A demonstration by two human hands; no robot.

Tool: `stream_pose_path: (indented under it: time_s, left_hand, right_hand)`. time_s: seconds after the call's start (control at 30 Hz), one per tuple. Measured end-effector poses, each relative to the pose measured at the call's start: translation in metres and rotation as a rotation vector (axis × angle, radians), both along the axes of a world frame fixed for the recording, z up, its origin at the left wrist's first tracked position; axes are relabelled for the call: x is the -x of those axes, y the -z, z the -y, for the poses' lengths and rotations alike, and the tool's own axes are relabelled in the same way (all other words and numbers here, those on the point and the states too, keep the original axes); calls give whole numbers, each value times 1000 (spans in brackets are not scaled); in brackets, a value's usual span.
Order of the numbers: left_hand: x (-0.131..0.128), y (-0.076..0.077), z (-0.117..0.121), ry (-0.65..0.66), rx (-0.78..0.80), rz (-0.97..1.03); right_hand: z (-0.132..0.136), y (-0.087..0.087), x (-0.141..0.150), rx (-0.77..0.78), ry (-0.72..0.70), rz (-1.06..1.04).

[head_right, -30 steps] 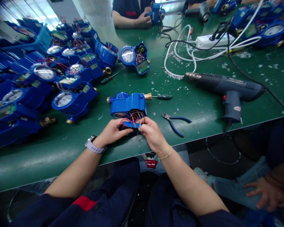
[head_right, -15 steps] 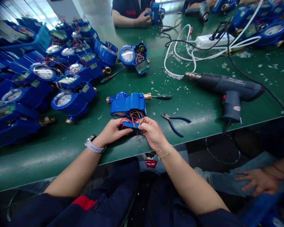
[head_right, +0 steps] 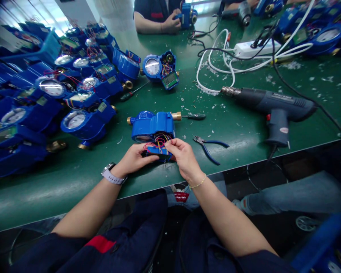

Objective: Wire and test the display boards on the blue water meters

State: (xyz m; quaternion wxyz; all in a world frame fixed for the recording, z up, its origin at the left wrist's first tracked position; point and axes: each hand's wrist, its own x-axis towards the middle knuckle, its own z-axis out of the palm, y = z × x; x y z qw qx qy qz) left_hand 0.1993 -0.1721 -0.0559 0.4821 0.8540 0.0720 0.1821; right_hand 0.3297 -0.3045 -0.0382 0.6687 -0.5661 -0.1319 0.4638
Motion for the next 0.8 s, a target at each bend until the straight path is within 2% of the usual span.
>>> stream_pose_path:
  time_s: [0.37, 0.57, 0.67, 0.8]
  left_hand:
    - [0, 0, 0, 5, 61, 14]
    - [0, -1, 0, -19, 28, 1]
    - [0, -1, 0, -25, 5, 11]
    - [-1, 1, 0, -10, -21, 47]
  right_hand:
    - [-5, 7, -11, 30, 20, -4]
    - [5, 1, -8, -48, -80, -56]
    - [6, 0, -6, -70, -76, -3]
    - [5, 1, -5, -47, -44, -37]
